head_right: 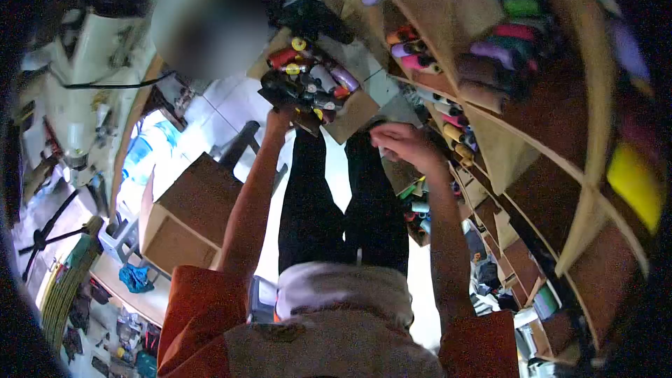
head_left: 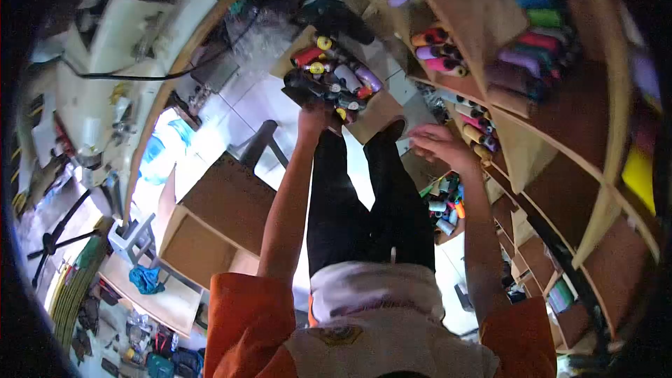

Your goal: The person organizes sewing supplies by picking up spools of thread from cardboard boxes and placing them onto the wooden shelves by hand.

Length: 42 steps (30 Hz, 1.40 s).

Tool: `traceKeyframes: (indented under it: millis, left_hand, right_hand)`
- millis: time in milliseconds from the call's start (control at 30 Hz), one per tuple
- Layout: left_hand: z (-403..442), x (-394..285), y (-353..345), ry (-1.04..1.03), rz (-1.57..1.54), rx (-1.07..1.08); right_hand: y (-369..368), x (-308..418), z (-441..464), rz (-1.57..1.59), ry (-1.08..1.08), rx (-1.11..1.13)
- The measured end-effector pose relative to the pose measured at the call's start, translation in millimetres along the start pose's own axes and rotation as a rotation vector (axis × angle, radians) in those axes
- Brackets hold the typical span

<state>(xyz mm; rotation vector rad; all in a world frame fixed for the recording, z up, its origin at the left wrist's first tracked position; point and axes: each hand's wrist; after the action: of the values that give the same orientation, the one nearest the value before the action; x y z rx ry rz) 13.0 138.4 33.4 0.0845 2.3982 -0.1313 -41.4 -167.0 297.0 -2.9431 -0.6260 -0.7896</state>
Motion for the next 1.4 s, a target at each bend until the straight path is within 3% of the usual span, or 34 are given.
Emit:
traceKeyframes:
  millis: [33,100,167,200,300,400,467,500,600,667,700,733,833,867,900,967,1000,1033,1100,1233,1267,1400]
  left_hand:
    - [19.5,10.3,4.6,0.063,-0.007,-0.174]
    - [31.7,-27.0,-10.5,-0.021,0.392,-0.244]
    - [77.0,-1.0,-10.7,-0.151,0.539,-0.308]
    - [97.1,9.2,-11.4,-0.221,0.61,-0.343]
    - [131.0,23.9,-20.9,-0.012,0.839,-0.465]
    - [139.8,10.8,-18.3,0.158,0.632,-0.3]
    - [146.4,25.9,-15.1,0.058,0.623,-0.284]
    - [163.3,62.0,-3.4,-0.1,0.694,-0.278]
    - [148.9,65.4,0.1,-0.373,0.408,-0.159]
    - [120.7,30.5,-2.6,-0.242,0.084,-0.04]
    - [99.9,9.5,1.4,-0.043,-0.055,0.025]
    - [83.3,-11.3,4.7,0.155,-0.191,0.087]
    - [54.8,-59.4,5.9,0.202,0.115,0.346]
    - [36.2,-69.2,0.3,-0.024,0.032,0.361]
    - [31.4,-62.1,3.0,0.109,-0.098,0.433]
    - [27.4,-32.6,20.8,0.38,-0.362,0.569]
    - [22.7,-23.3,33.9,0.566,-0.55,0.582]
    - [18.5,1.5,45.5,0.559,-0.8,0.636]
    - [-0.2,22.8,38.3,0.518,-1.049,0.529]
    - [-16.1,46.5,49.1,0.579,-0.958,0.467]
    - [-20.5,42.2,42.9,0.555,-0.992,0.423]
    - [-28.8,67.0,68.9,0.505,-0.883,0.342]
  right_hand:
    - [-17.3,-20.6,50.0,-0.005,0.006,0.043]
    - [-51.3,-46.1,144.3,-0.054,-0.1,-0.138]
    - [-77.0,-81.8,231.5,-0.368,0.118,-0.533]
    - [-81.8,-86.5,264.3,-0.365,0.116,-0.567]
    - [-98.3,-95.5,337.1,-0.424,0.119,-0.647]
    - [-109.5,-86.1,376.6,-0.598,0.102,-0.723]
    - [-110.5,-79.5,383.3,-0.602,-0.043,-0.669]
    - [-106.9,-71.3,381.3,-0.603,-0.113,-0.643]
    - [-98.3,-61.4,361.0,-0.496,-0.091,-0.581]
    - [-89.2,-67.5,345.2,-0.419,0.112,-0.709]
    - [-86.5,-72.9,333.0,-0.378,0.21,-0.769]
    - [-81.4,-70.3,314.6,-0.397,0.221,-0.664]
    - [-63.6,-42.6,255.1,-0.414,0.27,-0.285]
    - [-60.4,-36.5,242.2,-0.393,0.294,-0.116]
    - [-57.8,-31.8,231.8,-0.371,0.319,0.054]
    - [-66.4,-19.2,220.3,-0.074,0.236,0.125]
    - [-75.7,-37.5,225.8,0.039,0.326,0.125]
    - [-84.1,-48.5,230.2,0.056,0.294,0.072]
    - [-101.8,-59.9,238.0,0.092,0.23,-0.035]
    - [-124.1,-54.3,230.6,0.209,0.186,-0.229]
    - [-130.3,-64.7,236.4,0.361,0.152,-0.252]
    - [-133.4,-94.7,286.1,-0.265,0.311,-0.658]
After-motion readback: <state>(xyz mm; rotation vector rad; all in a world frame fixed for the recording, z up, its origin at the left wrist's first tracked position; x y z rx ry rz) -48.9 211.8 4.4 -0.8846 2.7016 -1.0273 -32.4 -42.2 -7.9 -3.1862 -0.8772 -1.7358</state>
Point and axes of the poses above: each hand's wrist, its own z-axis towards the middle knuckle, its own y-axis out of the back of the hand, x = y × z, and after that the axes turned 13 degrees about -z, right-handed
